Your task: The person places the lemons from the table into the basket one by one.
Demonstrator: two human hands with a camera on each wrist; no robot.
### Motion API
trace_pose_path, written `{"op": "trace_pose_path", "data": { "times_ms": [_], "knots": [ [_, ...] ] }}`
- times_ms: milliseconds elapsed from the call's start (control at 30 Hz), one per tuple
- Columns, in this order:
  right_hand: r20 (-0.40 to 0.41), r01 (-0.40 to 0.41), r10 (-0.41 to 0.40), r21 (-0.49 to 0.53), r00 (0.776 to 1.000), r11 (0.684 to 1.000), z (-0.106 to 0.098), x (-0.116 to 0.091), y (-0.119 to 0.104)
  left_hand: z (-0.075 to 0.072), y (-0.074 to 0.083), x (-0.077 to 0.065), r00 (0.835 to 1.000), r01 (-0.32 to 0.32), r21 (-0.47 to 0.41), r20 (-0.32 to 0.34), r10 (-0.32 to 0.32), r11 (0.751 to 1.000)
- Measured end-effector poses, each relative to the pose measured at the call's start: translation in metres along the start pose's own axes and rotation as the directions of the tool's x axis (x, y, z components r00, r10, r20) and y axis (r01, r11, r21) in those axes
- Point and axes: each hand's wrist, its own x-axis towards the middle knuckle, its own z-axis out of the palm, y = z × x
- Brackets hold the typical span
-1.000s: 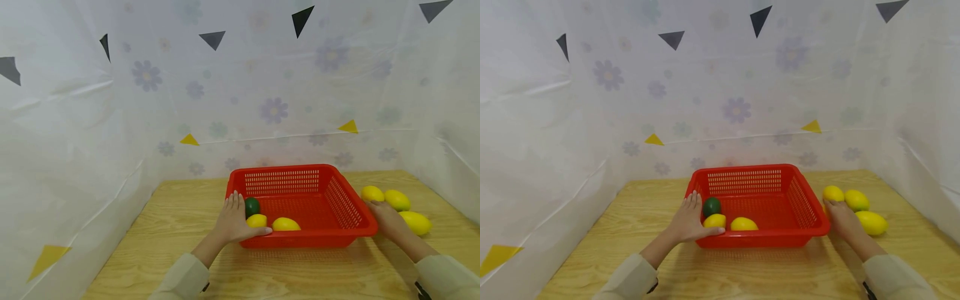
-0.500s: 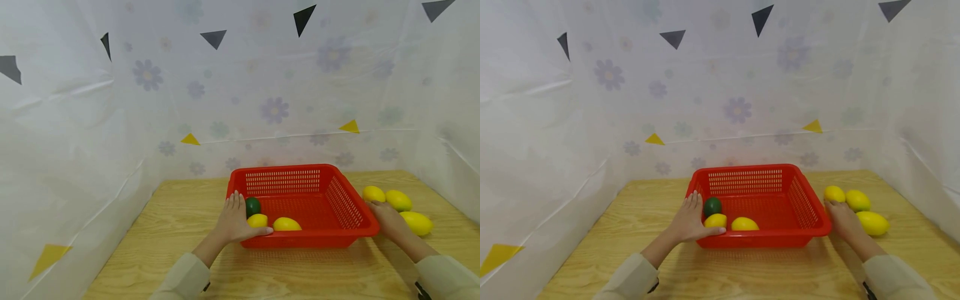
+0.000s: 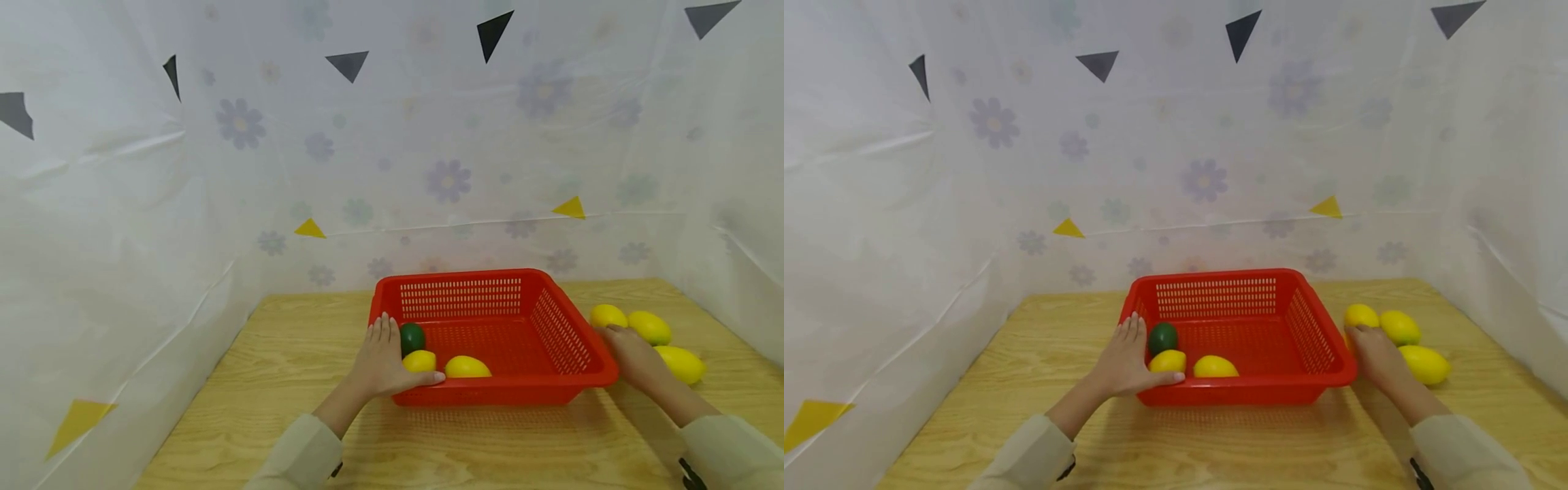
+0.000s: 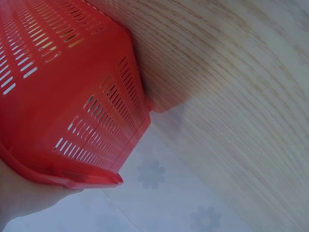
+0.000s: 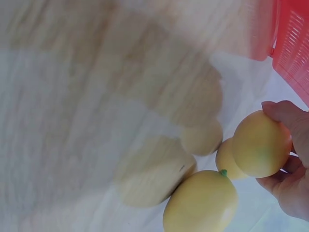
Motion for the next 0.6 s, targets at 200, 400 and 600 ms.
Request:
{"op": "trace_pose_path", "data": {
  "times_ms": [200,400,600],
  "knots": [
    [0.109,-0.083,0.081,0.02,0.991,0.996,-0.007,0.002,0.001,0.0,0.0,-0.001,1.0,-0.001,0.002,0.006,0.001,1.0],
    [0.165,-0.124,0.123,0.0,0.979,0.992,-0.015,0.007,0.002,0.0,0.0,-0.001,1.0,-0.008,0.006,-0.003,0.008,1.0],
    [0.193,-0.181,0.18,-0.011,0.964,0.983,-0.021,0.008,0.003,0.0,0.0,0.0,1.0,-0.007,0.014,-0.002,0.007,1.0]
  ]
}}
